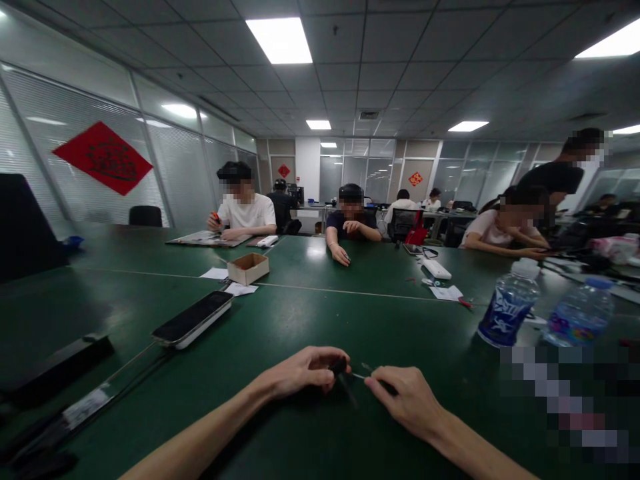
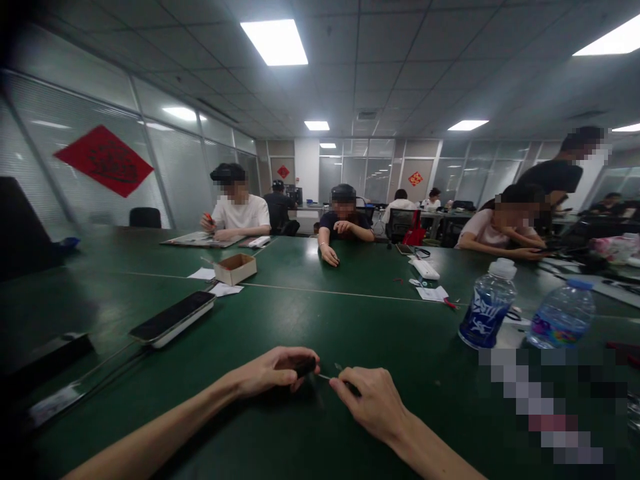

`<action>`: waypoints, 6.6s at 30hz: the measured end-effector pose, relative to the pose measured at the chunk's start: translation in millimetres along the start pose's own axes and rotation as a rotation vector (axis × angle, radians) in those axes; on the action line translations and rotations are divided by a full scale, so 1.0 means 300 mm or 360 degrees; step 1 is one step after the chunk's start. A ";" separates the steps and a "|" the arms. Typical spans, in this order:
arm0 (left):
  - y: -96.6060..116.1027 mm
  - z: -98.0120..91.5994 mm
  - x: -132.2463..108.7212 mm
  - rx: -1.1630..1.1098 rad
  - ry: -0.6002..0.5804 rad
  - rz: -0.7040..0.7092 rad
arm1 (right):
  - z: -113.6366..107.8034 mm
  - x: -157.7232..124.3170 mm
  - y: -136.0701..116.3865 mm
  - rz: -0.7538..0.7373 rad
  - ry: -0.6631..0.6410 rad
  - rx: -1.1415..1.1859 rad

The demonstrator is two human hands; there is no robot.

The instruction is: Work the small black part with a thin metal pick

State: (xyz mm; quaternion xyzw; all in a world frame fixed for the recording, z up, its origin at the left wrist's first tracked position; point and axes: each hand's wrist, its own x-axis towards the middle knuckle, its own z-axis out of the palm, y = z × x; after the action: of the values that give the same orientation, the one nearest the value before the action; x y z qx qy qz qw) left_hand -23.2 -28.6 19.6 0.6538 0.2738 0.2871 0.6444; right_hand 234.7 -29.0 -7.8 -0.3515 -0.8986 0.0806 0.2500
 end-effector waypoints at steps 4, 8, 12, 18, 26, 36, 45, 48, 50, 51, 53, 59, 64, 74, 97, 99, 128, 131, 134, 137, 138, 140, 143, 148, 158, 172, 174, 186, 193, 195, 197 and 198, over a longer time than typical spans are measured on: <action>-0.020 -0.010 0.010 -0.0057 0.0105 0.0024 | -0.004 -0.003 -0.018 -0.0078 -0.0051 0.0007; -0.022 -0.008 0.012 -0.0118 0.0094 0.0053 | -0.009 0.005 -0.010 0.0098 0.0048 0.0070; -0.017 -0.004 0.007 -0.0166 0.0070 0.0017 | -0.005 0.007 0.003 0.0186 0.0093 0.0052; -0.025 -0.008 0.005 -0.0166 0.0029 -0.0043 | 0.002 0.012 0.004 0.0176 0.0111 -0.0041; -0.026 -0.007 0.008 -0.0074 -0.0036 0.0006 | -0.005 0.010 -0.007 0.0173 0.0088 -0.0162; -0.007 0.004 0.004 0.0060 -0.0062 0.0003 | -0.006 0.005 0.002 0.0120 0.0084 -0.0113; -0.019 0.002 0.003 0.0087 -0.0110 0.0015 | -0.018 0.008 0.023 0.0015 0.0030 -0.0049; -0.018 0.007 0.002 0.0164 -0.0090 -0.0009 | -0.015 0.012 0.032 -0.0016 0.0009 -0.0042; -0.015 0.014 0.000 0.0215 -0.0056 -0.0021 | -0.011 0.013 0.032 -0.0001 0.0009 -0.0050; -0.013 0.017 -0.001 0.0238 -0.0039 -0.0026 | -0.009 0.013 0.031 0.0009 0.0006 -0.0054; -0.010 0.021 0.000 0.0270 -0.0020 -0.0038 | -0.006 0.013 0.030 0.0024 -0.0004 -0.0053; -0.017 0.019 0.006 0.0211 -0.0070 0.0001 | -0.011 0.010 0.041 -0.0022 -0.0029 0.0031; -0.024 0.018 0.008 0.0147 -0.0096 -0.0001 | -0.012 0.007 0.057 -0.0057 -0.0014 0.0071; -0.005 0.017 0.010 0.0126 -0.0153 -0.0032 | -0.016 0.005 0.062 -0.0043 -0.0056 0.0142; -0.020 -0.014 0.017 -0.0034 -0.0008 -0.0006 | -0.026 0.024 0.026 0.0152 0.0079 0.0277; -0.025 -0.019 0.018 -0.0078 -0.0019 -0.0007 | -0.019 0.022 0.028 0.0151 0.0078 0.0229; -0.022 -0.019 0.020 0.0019 -0.0080 -0.0069 | 0.011 0.004 0.042 0.0005 0.0065 -0.0131; -0.019 -0.019 0.021 0.0036 -0.0071 -0.0083 | 0.008 0.006 0.041 0.0011 0.0056 -0.0129; -0.022 -0.020 0.022 0.0045 -0.0078 -0.0090 | 0.003 0.007 0.035 0.0027 0.0048 -0.0128; -0.029 -0.021 0.023 0.0047 -0.0072 -0.0100 | -0.003 0.009 0.028 0.0034 0.0062 -0.0141; -0.030 -0.022 0.024 0.0051 -0.0064 -0.0105 | -0.004 0.009 0.027 0.0032 0.0067 -0.0143; -0.030 -0.021 0.023 0.0070 -0.0052 -0.0124 | -0.005 0.009 0.025 0.0026 0.0074 -0.0141; -0.025 -0.019 0.021 0.0087 -0.0047 -0.0140 | -0.003 0.008 0.026 0.0030 0.0083 -0.0147; -0.022 -0.015 0.020 0.0103 -0.0036 -0.0152 | 0.000 0.008 0.027 0.0041 0.0075 -0.0158; -0.024 -0.016 0.019 0.0166 0.0022 -0.0141 | 0.001 0.006 0.030 0.0033 0.0074 -0.0119; -0.020 -0.015 0.018 0.0106 -0.0074 -0.0160 | -0.017 0.005 0.018 -0.0013 0.0075 -0.0112; -0.017 -0.015 0.018 0.0097 -0.0075 -0.0159 | -0.014 0.005 0.020 -0.0016 0.0069 -0.0102; -0.026 -0.017 0.017 0.0087 -0.0071 -0.0140 | -0.001 0.000 0.034 -0.0039 0.0137 -0.0066; -0.029 -0.017 0.015 0.0038 -0.0082 -0.0140 | -0.001 -0.001 0.037 -0.0050 0.0144 -0.0025; -0.026 -0.014 0.015 0.0030 -0.0080 -0.0130 | -0.003 -0.001 0.035 -0.0038 0.0145 -0.0015; -0.022 -0.010 0.017 0.0044 -0.0066 -0.0117 | -0.007 -0.003 0.030 -0.0029 0.0145 0.0013; -0.020 -0.009 0.019 0.0057 -0.0051 -0.0109 | -0.009 -0.004 0.027 -0.0034 0.0140 0.0032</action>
State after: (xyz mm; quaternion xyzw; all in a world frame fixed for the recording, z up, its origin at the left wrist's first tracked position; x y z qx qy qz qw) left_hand -21.3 -22.6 13.9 0.6600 0.2907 0.2495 0.6463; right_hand 241.6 -23.8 -8.3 -0.3426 -0.8896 0.0714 0.2937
